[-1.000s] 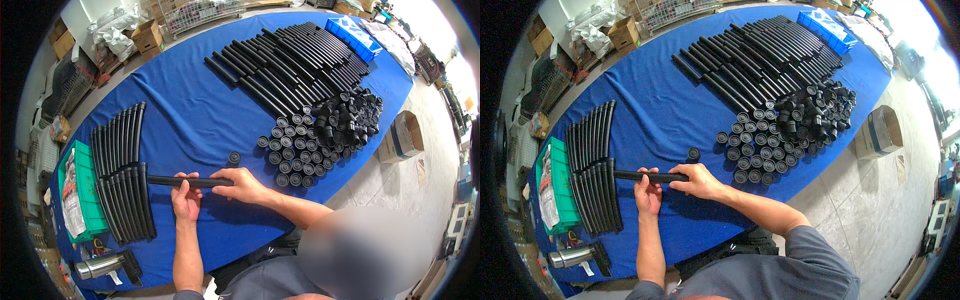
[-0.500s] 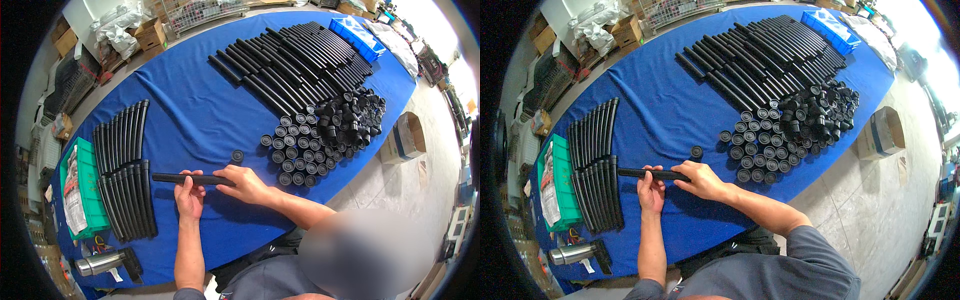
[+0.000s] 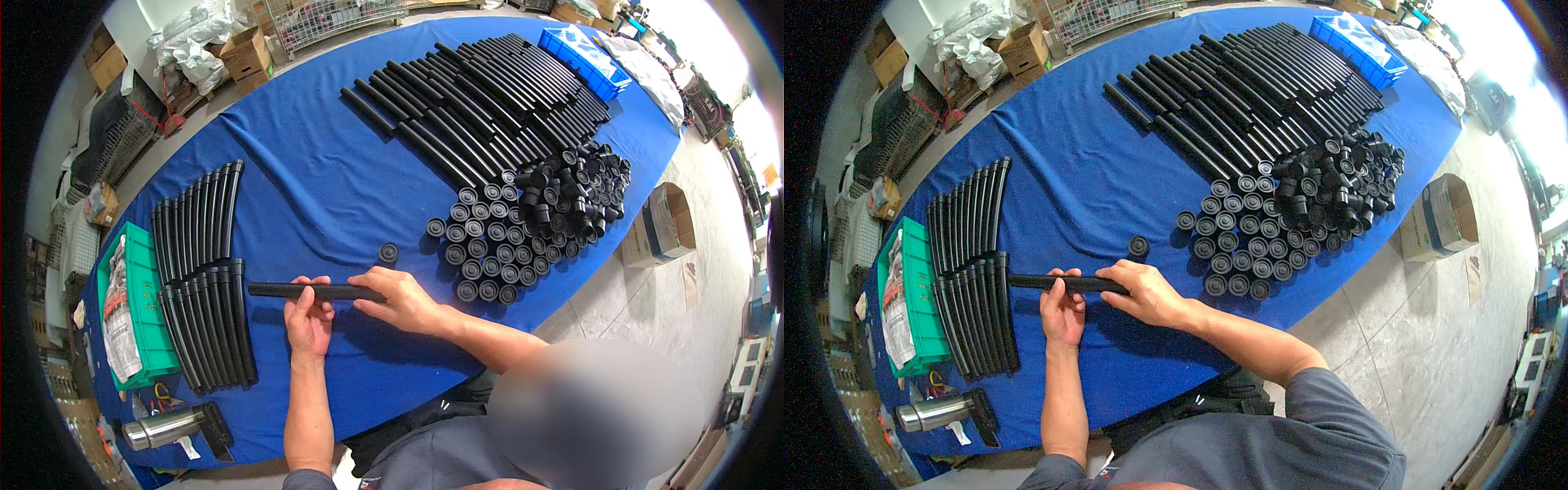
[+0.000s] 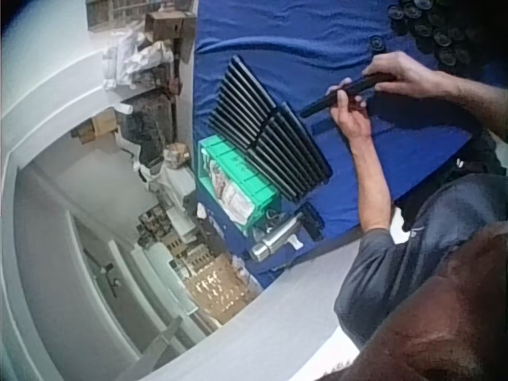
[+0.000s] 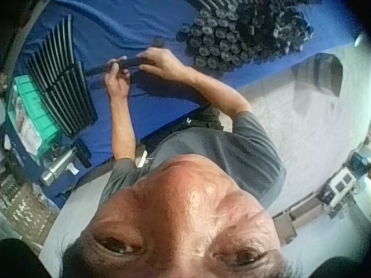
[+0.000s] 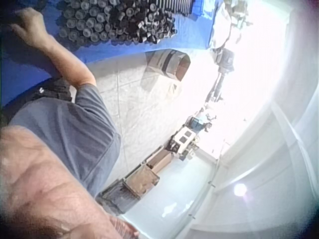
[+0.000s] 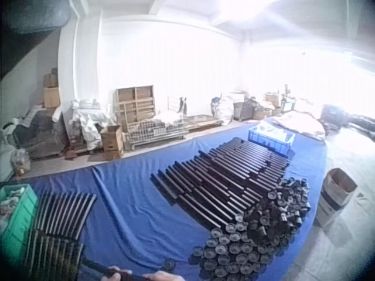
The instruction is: The person attaches a rubber cap onto the end of a rod by hand and places the rod onto the table.
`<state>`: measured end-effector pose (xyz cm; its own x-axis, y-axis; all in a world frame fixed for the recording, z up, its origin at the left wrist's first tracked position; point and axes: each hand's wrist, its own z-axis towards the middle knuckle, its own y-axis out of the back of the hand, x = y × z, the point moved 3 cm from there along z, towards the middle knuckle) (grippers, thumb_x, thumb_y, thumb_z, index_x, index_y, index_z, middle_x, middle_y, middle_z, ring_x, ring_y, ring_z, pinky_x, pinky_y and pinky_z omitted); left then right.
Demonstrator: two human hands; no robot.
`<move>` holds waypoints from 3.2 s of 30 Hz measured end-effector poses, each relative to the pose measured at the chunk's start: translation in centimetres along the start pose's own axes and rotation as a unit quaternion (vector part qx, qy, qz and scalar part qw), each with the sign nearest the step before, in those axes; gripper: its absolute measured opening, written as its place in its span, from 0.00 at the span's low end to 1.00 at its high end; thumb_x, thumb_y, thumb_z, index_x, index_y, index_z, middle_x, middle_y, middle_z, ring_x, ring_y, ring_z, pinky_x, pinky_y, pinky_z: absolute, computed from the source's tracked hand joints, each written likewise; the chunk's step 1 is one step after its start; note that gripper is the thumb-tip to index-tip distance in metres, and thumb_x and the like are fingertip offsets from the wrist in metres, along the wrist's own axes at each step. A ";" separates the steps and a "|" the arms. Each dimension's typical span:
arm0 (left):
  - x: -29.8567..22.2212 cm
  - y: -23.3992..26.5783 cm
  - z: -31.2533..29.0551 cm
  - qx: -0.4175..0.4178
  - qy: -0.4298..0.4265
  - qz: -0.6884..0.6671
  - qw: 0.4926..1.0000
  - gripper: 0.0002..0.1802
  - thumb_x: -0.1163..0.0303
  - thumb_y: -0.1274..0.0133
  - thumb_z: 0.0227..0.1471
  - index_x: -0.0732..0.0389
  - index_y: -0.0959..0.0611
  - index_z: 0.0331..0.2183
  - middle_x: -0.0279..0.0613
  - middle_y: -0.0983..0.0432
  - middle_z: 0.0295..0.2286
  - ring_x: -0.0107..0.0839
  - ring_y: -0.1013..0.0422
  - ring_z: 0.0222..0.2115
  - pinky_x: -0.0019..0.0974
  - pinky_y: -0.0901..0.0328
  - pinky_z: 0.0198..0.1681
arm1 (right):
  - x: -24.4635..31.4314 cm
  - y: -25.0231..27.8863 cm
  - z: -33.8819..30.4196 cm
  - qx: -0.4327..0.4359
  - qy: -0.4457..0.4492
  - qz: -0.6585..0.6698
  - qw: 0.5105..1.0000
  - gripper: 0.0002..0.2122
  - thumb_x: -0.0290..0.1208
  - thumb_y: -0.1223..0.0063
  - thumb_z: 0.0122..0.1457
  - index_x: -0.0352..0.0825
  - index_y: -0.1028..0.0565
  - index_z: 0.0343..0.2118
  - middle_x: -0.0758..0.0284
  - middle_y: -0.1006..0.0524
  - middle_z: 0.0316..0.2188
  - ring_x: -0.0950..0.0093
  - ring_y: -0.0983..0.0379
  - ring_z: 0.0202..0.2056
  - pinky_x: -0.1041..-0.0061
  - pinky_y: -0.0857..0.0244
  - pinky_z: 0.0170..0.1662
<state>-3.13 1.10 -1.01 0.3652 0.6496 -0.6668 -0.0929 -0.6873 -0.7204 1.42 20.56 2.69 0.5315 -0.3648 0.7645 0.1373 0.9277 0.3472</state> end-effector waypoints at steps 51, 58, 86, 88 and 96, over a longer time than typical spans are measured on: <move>-0.3 0.3 -0.2 -0.012 -0.018 0.001 1.000 0.11 0.71 0.46 0.57 0.57 0.24 0.43 0.47 0.21 0.39 0.26 0.26 0.23 0.26 0.29 0.24 | 0.9 0.3 0.4 0.080 -0.109 0.031 0.990 0.18 0.28 0.38 0.51 0.28 0.27 0.44 0.53 0.24 0.34 0.56 0.25 0.36 0.63 0.30 0.38; -0.2 0.3 -0.1 -0.008 -0.011 -0.002 1.000 0.10 0.71 0.45 0.56 0.56 0.25 0.41 0.46 0.22 0.38 0.26 0.27 0.23 0.25 0.30 0.23 | 0.4 0.1 -0.1 0.097 -0.123 0.022 0.987 0.19 0.29 0.37 0.51 0.29 0.27 0.45 0.55 0.24 0.34 0.59 0.24 0.33 0.65 0.30 0.36; -0.1 0.7 0.1 -0.006 -0.017 -0.011 1.000 0.10 0.72 0.46 0.57 0.57 0.25 0.42 0.47 0.22 0.38 0.27 0.27 0.24 0.27 0.31 0.23 | 1.0 0.3 0.1 0.066 -0.069 0.005 0.995 0.17 0.31 0.39 0.54 0.30 0.26 0.45 0.56 0.23 0.28 0.60 0.23 0.30 0.65 0.29 0.35; -0.2 0.8 0.0 0.011 -0.018 -0.025 0.999 0.10 0.72 0.46 0.56 0.57 0.25 0.42 0.47 0.22 0.38 0.28 0.27 0.24 0.27 0.31 0.23 | 1.7 0.4 0.6 0.083 -0.081 0.011 0.993 0.17 0.32 0.39 0.54 0.30 0.26 0.45 0.56 0.23 0.28 0.61 0.23 0.29 0.65 0.28 0.34; -0.1 0.6 0.0 0.009 -0.016 -0.031 0.999 0.10 0.72 0.47 0.57 0.57 0.24 0.42 0.47 0.22 0.38 0.28 0.27 0.24 0.27 0.30 0.23 | 1.2 0.1 0.0 0.071 -0.057 -0.025 0.996 0.17 0.31 0.38 0.53 0.29 0.26 0.44 0.53 0.23 0.32 0.57 0.24 0.33 0.66 0.28 0.35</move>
<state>-3.26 0.62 -1.35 0.3406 0.7006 -0.6270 -0.0873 -0.6404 -0.7630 2.07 20.20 3.61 0.4281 -0.4249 0.7976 0.0383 0.8903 0.4537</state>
